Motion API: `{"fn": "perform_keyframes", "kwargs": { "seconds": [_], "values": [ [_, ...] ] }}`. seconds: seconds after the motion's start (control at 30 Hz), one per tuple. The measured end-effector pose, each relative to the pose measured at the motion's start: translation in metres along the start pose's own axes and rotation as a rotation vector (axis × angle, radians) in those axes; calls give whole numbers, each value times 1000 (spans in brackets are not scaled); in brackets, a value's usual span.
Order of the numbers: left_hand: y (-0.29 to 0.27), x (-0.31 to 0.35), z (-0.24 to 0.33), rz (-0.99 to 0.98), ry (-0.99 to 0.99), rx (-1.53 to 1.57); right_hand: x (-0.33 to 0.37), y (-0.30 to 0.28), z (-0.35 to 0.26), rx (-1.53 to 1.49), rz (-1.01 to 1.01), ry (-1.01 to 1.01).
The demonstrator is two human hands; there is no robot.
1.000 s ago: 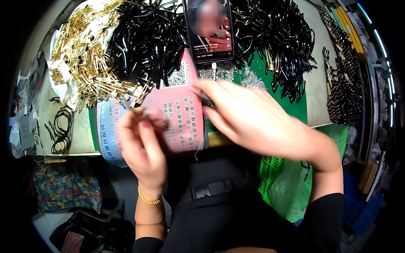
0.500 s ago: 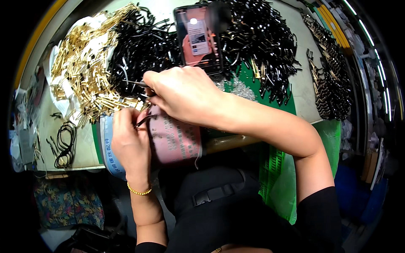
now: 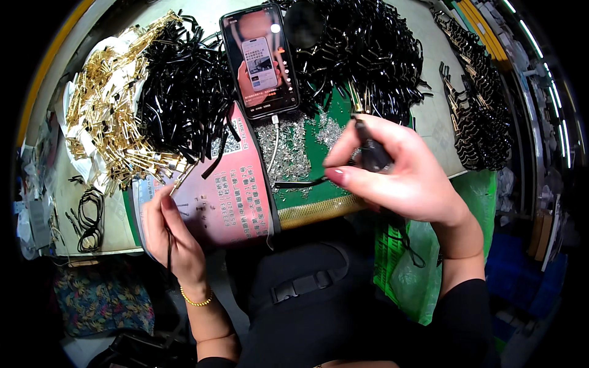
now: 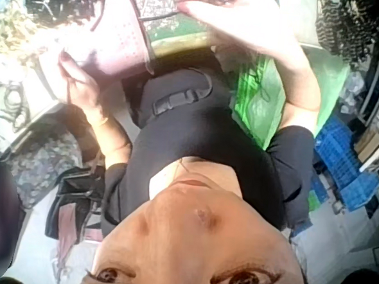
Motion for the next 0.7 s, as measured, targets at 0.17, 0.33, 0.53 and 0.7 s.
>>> {"fn": "perform_keyframes", "kwargs": {
  "seconds": [0.17, 0.33, 0.53, 0.7],
  "values": [
    [25, 35, 78, -357, -228, 928, 28, 4, 25, -94, -41, -210],
    [43, 49, 111, -599, -43, 726, 37, 5, 34, -12, 45, -313],
    [42, 55, 126, -219, 161, 673, 27, 24, 67, -285, 46, -217],
    [45, 51, 117, -333, 196, 590, 26, 34, 87, -384, -29, -79]
  ]
}}
Point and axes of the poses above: each hand's wrist, its own x-axis away from the middle knuckle, its own y-axis out of the palm, z = x × y, the point moved 5 cm from there along -x, towards the middle knuckle, and after that the axes turned 11 degrees about -x, right-handed, at the moved point
